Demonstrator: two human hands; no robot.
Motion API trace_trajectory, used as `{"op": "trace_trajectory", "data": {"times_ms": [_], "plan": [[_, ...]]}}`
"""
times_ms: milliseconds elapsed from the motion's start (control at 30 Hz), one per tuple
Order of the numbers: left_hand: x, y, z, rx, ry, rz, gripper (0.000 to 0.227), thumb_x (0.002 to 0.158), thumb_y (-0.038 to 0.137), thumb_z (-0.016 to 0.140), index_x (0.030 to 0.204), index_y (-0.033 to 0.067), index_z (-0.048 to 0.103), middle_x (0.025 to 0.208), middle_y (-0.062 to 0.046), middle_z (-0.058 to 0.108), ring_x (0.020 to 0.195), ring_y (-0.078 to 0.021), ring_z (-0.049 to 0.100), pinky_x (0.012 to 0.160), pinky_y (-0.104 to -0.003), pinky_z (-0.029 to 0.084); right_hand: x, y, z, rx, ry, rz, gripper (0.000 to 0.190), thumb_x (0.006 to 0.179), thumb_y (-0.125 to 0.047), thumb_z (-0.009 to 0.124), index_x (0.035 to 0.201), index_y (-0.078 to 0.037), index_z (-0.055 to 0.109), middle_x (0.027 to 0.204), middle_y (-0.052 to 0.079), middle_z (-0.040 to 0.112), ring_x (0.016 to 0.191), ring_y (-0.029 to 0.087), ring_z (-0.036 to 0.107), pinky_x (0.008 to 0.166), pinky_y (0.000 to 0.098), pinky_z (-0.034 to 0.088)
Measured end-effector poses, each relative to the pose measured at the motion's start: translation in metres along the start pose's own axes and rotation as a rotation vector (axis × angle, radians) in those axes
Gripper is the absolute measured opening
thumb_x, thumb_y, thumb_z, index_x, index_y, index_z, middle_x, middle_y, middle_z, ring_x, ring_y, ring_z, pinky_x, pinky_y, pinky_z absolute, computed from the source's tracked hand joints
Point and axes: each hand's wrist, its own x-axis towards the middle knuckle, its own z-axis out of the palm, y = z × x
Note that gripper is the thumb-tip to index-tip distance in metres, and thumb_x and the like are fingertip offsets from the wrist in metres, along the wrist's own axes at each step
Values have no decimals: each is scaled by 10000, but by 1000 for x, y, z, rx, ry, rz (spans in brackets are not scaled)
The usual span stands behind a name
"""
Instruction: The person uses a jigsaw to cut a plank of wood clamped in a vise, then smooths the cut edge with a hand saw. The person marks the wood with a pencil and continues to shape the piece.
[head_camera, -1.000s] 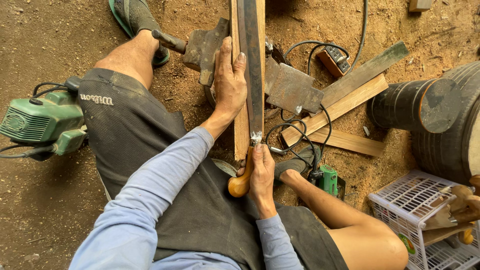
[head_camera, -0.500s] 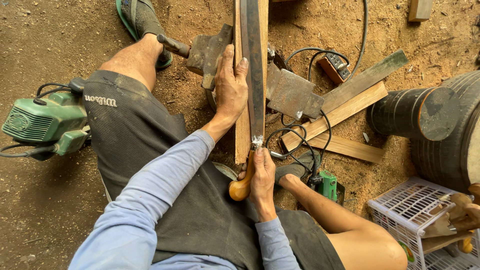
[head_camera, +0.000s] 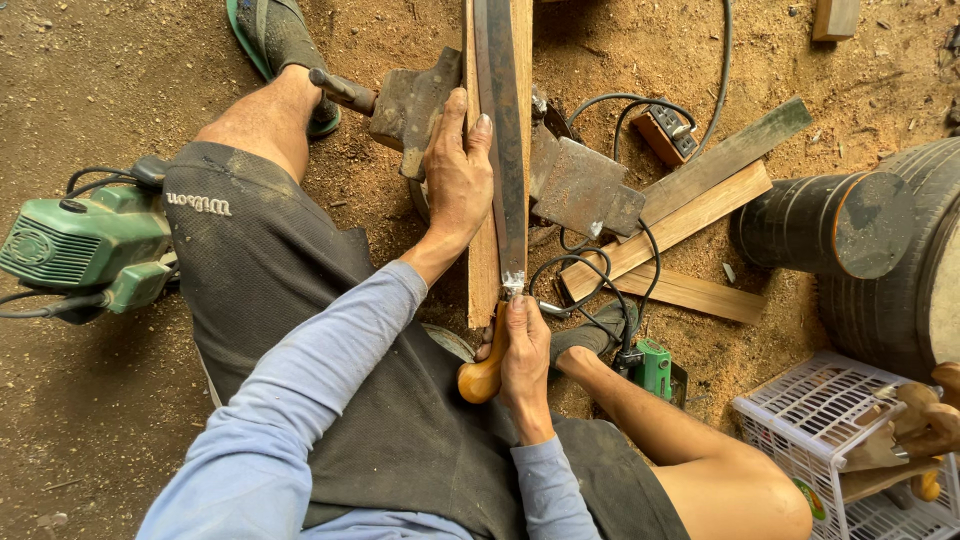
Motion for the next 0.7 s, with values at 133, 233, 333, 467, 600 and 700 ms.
{"op": "trace_trajectory", "data": {"times_ms": [133, 233, 333, 467, 600, 700], "plan": [[0, 1, -1, -10, 5, 0, 463, 1079, 258, 550, 1463, 2, 508, 1447, -214, 585, 1359, -352, 572, 1139, -427, 486, 0, -1, -1, -16, 0, 4, 432, 1041, -497, 457, 914, -88, 517, 687, 49, 562, 501, 118, 574, 452, 245, 516], [0, 0, 0, -1, 15, 16, 451, 1080, 247, 559, 1456, 1, 513, 1438, -215, 594, 1350, -353, 585, 1133, -420, 494, 0, -2, -1, -23, 2, 5, 440, 1042, -501, 460, 915, -84, 519, 689, 55, 566, 501, 122, 581, 451, 246, 513], [0, -1, 0, 16, -3, -4, 455, 1074, 248, 562, 1452, 0, 514, 1423, -202, 603, 1336, -341, 603, 1130, -416, 507, -1, -3, -1, -18, 7, 12, 440, 1040, -499, 461, 918, -81, 523, 694, 56, 565, 505, 123, 584, 454, 246, 510], [0, -6, 2, -8, 67, 242, 432, 1138, 200, 541, 1524, 26, 455, 1423, -189, 577, 1316, -322, 594, 1116, -428, 510, -1, -5, 2, -12, 8, 8, 437, 1037, -493, 468, 928, -75, 534, 712, 50, 569, 514, 122, 584, 467, 249, 516], [0, -13, 6, 91, -52, 104, 429, 1104, 190, 521, 1532, 194, 494, 1013, -27, 548, 857, -134, 552, 779, -270, 591, -2, -5, 0, -3, 4, 7, 443, 1048, -488, 478, 929, -64, 529, 713, 51, 559, 526, 129, 588, 478, 250, 509], [-1, -14, 6, 98, -30, 152, 372, 1117, 203, 540, 1483, 266, 561, 983, 19, 488, 814, -81, 512, 730, -224, 579, -3, -7, 0, -44, -2, 15, 438, 1043, -493, 456, 923, -76, 518, 699, 58, 576, 523, 132, 600, 480, 248, 513]]}}
